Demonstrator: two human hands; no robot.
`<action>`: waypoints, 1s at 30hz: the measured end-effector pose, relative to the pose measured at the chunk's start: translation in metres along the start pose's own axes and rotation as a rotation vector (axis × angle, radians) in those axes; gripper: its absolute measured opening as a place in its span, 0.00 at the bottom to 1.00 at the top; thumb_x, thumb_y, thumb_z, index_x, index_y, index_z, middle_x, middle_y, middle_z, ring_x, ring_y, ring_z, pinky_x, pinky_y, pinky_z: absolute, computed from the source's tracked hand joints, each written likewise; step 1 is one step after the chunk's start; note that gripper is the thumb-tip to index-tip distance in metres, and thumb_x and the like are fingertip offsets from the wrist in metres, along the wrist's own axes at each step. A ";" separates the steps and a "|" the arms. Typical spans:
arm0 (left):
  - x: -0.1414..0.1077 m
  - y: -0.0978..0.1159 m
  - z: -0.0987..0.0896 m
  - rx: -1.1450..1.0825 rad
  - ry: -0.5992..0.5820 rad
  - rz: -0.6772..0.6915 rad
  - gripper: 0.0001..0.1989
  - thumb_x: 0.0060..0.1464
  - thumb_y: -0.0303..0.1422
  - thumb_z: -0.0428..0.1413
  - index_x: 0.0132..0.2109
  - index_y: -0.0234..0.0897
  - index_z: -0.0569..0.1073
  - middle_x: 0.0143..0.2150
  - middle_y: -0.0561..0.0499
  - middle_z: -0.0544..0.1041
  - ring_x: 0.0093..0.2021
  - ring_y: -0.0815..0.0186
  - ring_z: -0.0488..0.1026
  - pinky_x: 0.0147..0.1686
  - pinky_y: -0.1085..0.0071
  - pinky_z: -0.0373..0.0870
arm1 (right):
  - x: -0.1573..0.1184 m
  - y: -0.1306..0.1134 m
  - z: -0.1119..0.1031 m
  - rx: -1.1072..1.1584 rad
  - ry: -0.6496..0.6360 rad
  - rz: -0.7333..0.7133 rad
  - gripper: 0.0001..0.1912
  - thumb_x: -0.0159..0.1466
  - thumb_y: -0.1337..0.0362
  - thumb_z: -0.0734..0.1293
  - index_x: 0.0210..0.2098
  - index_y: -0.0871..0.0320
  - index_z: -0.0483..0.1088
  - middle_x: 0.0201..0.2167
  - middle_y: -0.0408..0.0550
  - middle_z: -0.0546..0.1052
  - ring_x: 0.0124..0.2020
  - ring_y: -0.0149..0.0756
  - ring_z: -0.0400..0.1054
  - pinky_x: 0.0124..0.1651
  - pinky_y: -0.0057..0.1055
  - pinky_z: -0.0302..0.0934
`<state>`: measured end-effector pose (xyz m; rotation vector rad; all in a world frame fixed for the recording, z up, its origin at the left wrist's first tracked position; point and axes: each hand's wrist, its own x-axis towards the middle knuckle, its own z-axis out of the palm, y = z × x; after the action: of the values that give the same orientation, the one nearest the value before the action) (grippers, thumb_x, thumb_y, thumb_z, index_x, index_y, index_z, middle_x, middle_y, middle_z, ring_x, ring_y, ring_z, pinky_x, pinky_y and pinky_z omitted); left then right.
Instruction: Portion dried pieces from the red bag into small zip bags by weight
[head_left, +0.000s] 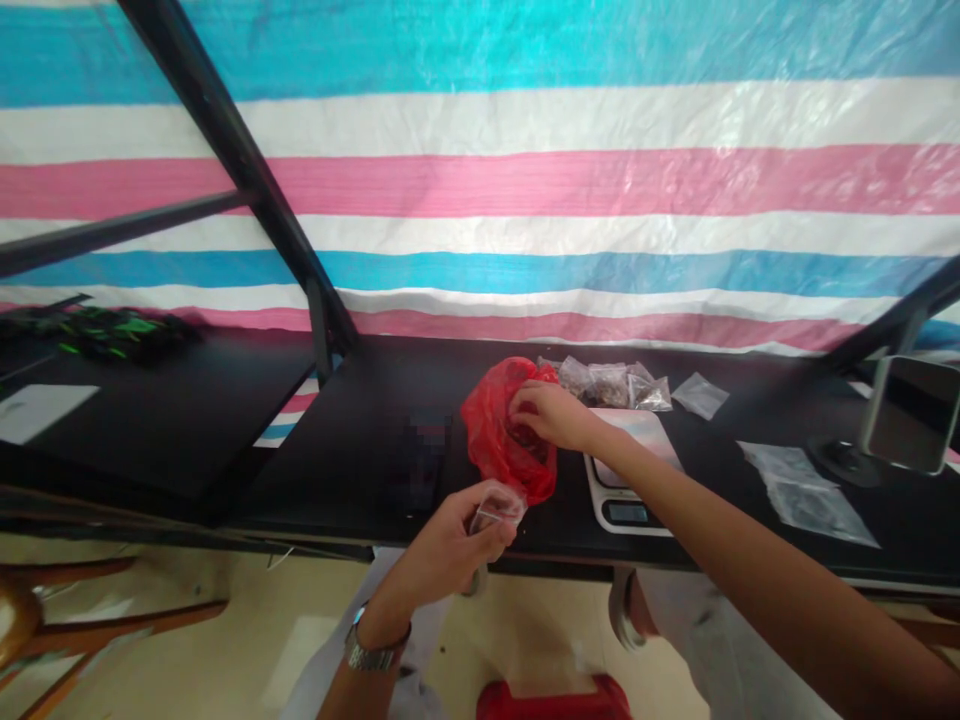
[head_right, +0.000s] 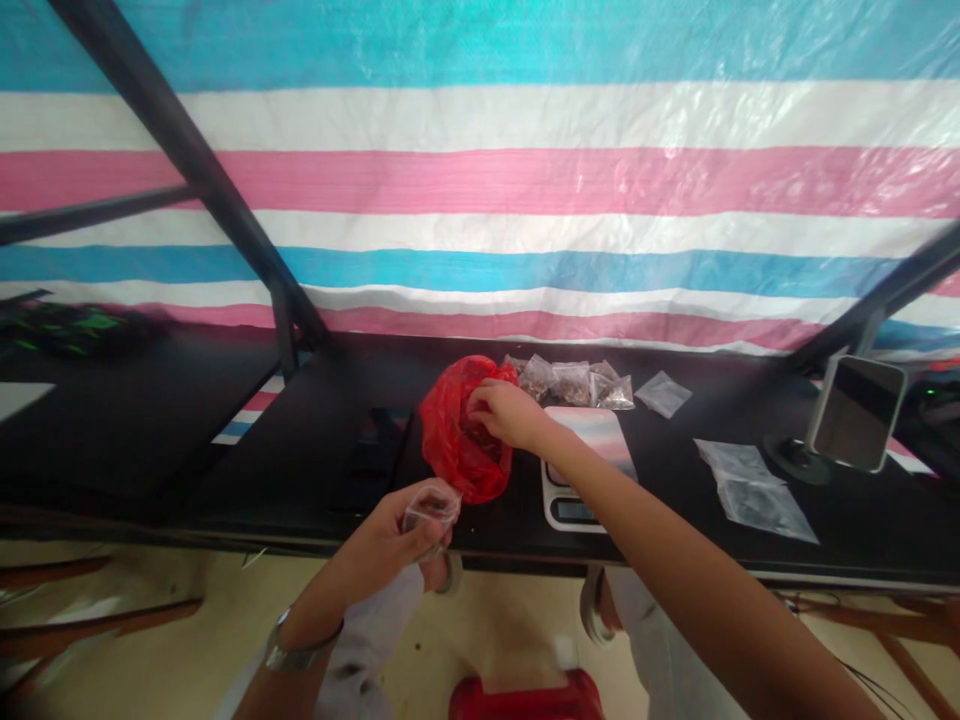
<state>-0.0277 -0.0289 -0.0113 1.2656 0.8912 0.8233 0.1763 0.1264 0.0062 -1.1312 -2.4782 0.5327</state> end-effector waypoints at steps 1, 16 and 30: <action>0.000 0.000 -0.001 -0.009 0.015 -0.006 0.33 0.50 0.63 0.66 0.42 0.35 0.76 0.33 0.52 0.71 0.30 0.69 0.65 0.30 0.74 0.61 | -0.001 0.002 0.000 0.012 0.016 -0.014 0.06 0.66 0.74 0.73 0.34 0.59 0.78 0.40 0.52 0.83 0.43 0.41 0.76 0.51 0.32 0.64; 0.004 0.006 -0.005 -0.114 0.272 0.032 0.32 0.47 0.61 0.69 0.41 0.34 0.81 0.33 0.52 0.72 0.29 0.71 0.65 0.28 0.76 0.66 | -0.040 -0.037 -0.019 0.211 0.261 0.136 0.05 0.63 0.68 0.77 0.35 0.57 0.77 0.35 0.45 0.79 0.37 0.36 0.72 0.45 0.33 0.64; 0.012 -0.001 -0.007 0.029 0.393 0.023 0.29 0.52 0.60 0.67 0.37 0.35 0.82 0.44 0.44 0.82 0.45 0.59 0.77 0.48 0.66 0.75 | -0.062 -0.064 0.012 0.301 0.182 0.434 0.06 0.63 0.70 0.78 0.35 0.59 0.77 0.35 0.44 0.72 0.34 0.33 0.68 0.43 0.31 0.62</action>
<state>-0.0286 -0.0149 -0.0136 1.1593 1.2053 1.1031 0.1680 0.0372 0.0164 -1.5154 -1.9205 0.8473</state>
